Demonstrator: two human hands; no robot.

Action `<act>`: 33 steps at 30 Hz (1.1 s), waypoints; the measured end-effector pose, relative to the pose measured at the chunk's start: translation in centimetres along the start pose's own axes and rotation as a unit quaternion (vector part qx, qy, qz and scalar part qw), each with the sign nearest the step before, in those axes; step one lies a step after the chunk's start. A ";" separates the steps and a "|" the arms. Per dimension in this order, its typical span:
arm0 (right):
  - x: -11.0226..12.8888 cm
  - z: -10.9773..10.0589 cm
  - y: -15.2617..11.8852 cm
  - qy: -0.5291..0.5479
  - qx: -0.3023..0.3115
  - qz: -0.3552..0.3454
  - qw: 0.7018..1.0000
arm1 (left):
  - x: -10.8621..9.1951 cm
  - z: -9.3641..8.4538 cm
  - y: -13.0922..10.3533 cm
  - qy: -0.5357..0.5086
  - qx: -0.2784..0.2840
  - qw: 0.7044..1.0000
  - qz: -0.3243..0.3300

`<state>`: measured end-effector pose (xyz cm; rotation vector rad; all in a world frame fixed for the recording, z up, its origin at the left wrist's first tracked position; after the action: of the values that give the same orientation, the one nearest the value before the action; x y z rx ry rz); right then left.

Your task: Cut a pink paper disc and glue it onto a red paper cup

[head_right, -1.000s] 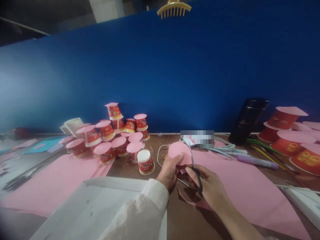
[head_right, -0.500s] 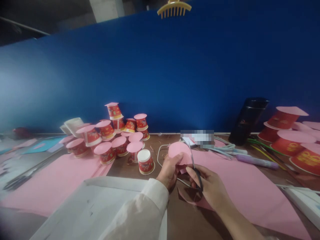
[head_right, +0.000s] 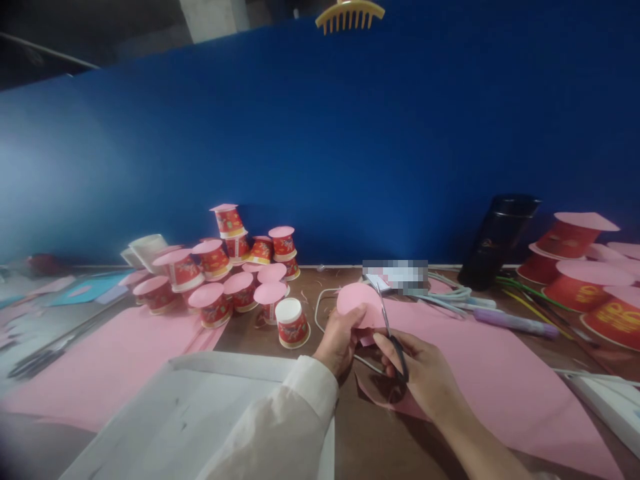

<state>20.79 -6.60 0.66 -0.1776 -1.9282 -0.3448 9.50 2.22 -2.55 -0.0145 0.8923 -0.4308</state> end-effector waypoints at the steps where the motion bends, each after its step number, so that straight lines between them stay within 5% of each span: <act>1: 0.0 0.0 0.0 -0.001 0.000 0.001 1.000 | 0.0 0.0 0.0 0.000 -0.001 1.000 0.002; 33: 0.0 0.3 -0.2 0.019 0.030 0.015 0.999 | 0.0 -0.3 0.5 -0.011 -0.022 1.000 -0.009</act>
<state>20.48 -6.67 0.52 -0.1591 -1.8948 -0.2683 9.48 2.69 -2.80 -0.0672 0.8810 -0.4274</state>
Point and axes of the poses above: each hand's wrist, its own y-axis towards the middle knuckle, its own z-axis out of the palm, x = y × z, the point moved 1 cm from there along y, towards the middle knuckle, and after that the axes turned 9 degrees about -z, right-handed, at the moved point
